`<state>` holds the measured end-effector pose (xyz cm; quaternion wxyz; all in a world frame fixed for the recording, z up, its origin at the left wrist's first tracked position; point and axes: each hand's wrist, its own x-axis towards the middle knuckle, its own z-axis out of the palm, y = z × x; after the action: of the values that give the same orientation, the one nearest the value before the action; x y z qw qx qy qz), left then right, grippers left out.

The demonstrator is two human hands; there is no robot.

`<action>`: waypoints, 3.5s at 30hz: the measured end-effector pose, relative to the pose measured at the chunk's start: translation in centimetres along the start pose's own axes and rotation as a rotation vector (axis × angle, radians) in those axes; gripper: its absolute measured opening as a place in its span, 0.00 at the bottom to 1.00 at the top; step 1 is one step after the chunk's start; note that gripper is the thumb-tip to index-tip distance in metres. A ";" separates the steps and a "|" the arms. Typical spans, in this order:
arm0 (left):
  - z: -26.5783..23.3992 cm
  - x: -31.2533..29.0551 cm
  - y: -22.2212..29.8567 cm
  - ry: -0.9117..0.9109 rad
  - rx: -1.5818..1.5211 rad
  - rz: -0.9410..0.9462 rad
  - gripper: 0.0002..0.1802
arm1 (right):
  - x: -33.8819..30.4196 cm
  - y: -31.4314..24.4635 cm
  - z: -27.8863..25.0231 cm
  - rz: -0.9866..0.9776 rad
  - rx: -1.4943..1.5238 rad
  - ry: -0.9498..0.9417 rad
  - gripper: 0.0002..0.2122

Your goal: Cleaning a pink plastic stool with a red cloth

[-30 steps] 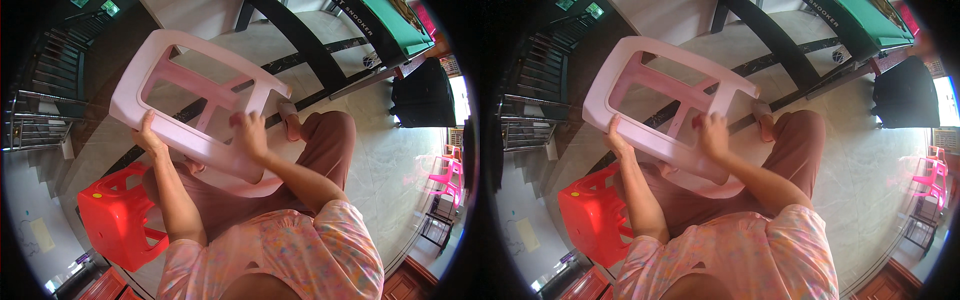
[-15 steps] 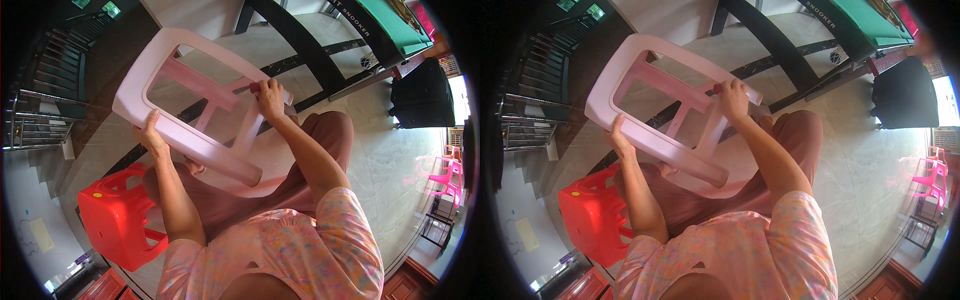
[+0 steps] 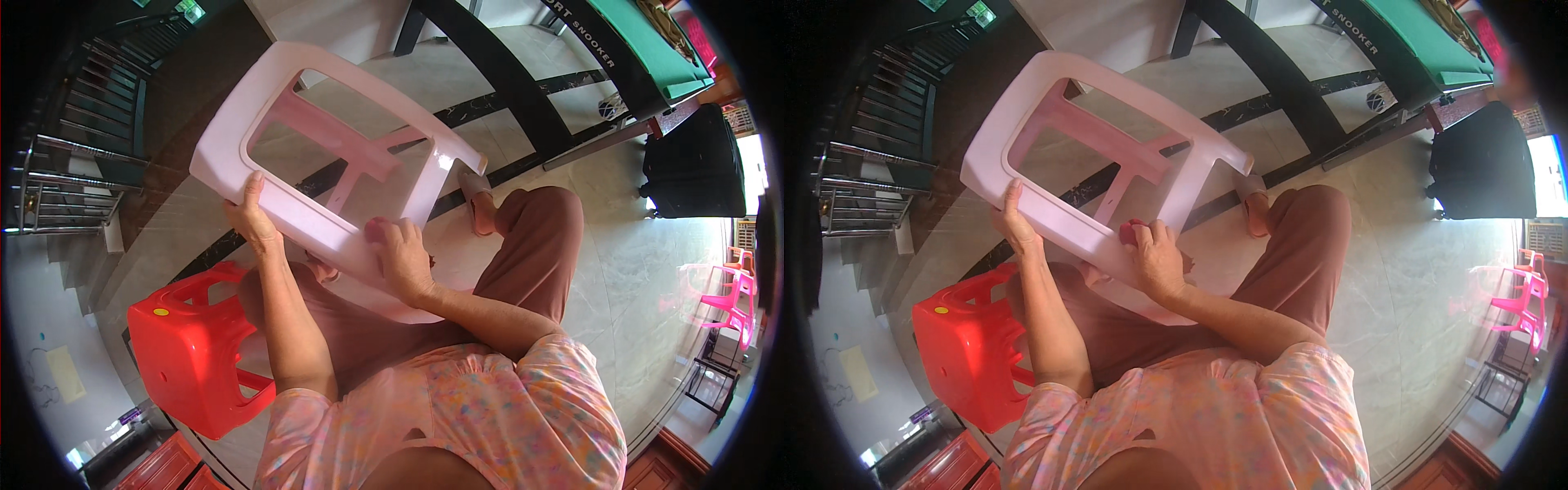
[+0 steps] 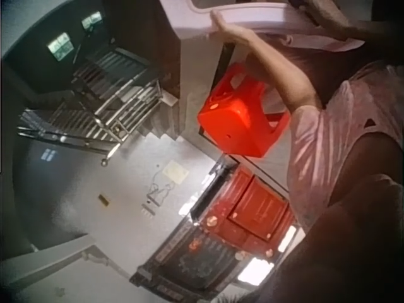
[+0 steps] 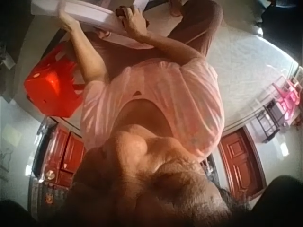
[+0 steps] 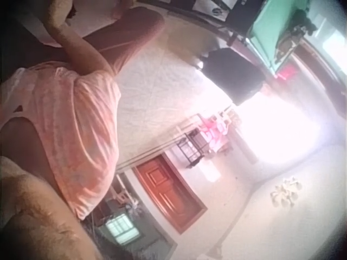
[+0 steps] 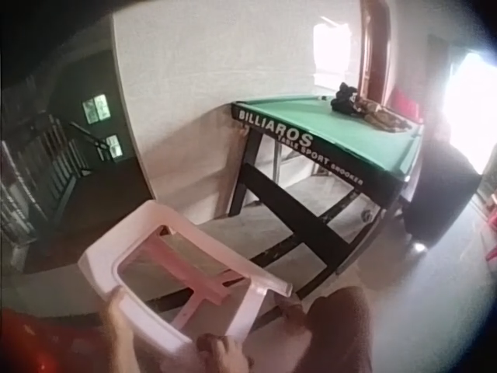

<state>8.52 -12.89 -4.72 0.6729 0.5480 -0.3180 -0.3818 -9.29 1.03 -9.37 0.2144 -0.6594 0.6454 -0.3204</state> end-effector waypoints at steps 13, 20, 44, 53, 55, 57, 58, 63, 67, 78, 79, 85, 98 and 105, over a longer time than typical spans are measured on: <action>-0.2 -2.4 -1.5 -0.145 0.018 0.051 0.32 | 10.1 -9.0 1.1 -0.338 0.175 0.298 0.16; -0.2 -3.0 -1.0 -0.086 0.047 0.053 0.29 | 7.7 -5.9 1.6 -0.365 0.142 0.225 0.13; 1.9 -7.4 -3.6 -0.565 -0.257 -0.095 0.34 | 5.8 -5.4 -3.8 -0.244 0.299 0.543 0.23; 1.5 -6.6 0.2 -0.612 -0.281 -0.275 0.34 | 4.5 -4.6 -2.3 -0.313 0.314 0.390 0.28; 1.4 -6.4 -0.1 -0.593 -0.269 -0.287 0.34 | 4.7 -4.7 -2.4 -0.320 0.257 0.444 0.26; 1.6 -6.4 -0.7 -0.554 -0.279 -0.269 0.32 | 4.9 -4.8 -2.4 -0.335 0.203 0.496 0.23; 1.6 -6.6 -0.8 -0.548 -0.282 -0.267 0.32 | 4.9 -4.8 -2.3 -0.276 0.232 0.520 0.23; 3.3 -8.4 0.2 -0.347 -0.292 -0.193 0.31 | 7.3 -1.2 -3.9 0.082 0.278 0.647 0.16; 2.9 -8.6 -1.9 -0.371 -0.239 -0.185 0.33 | 10.5 1.8 -6.4 0.451 0.370 0.771 0.12; 2.1 -8.7 -1.3 -0.467 -0.273 -0.230 0.32 | 4.1 -2.8 -3.9 -0.086 0.297 0.421 0.15; 2.2 -8.7 -1.1 -0.407 -0.231 -0.231 0.33 | 4.5 -2.5 -4.1 -0.123 0.254 0.421 0.14; 2.9 -8.7 -1.9 -0.272 -0.219 -0.114 0.32 | 9.2 1.3 -8.5 0.294 0.280 0.663 0.08; 1.4 -8.5 -1.9 -0.497 -0.212 -0.224 0.34 | 4.3 -3.6 -4.1 -0.033 0.290 0.389 0.10; 3.0 -8.8 -2.0 -0.294 -0.013 0.044 0.31 | 10.0 1.5 -9.8 0.506 0.554 0.576 0.08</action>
<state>1.15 -6.98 -6.22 0.6308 0.4746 -0.4227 -0.4452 -17.56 -7.72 -2.05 0.2658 -0.2839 0.7093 -0.5880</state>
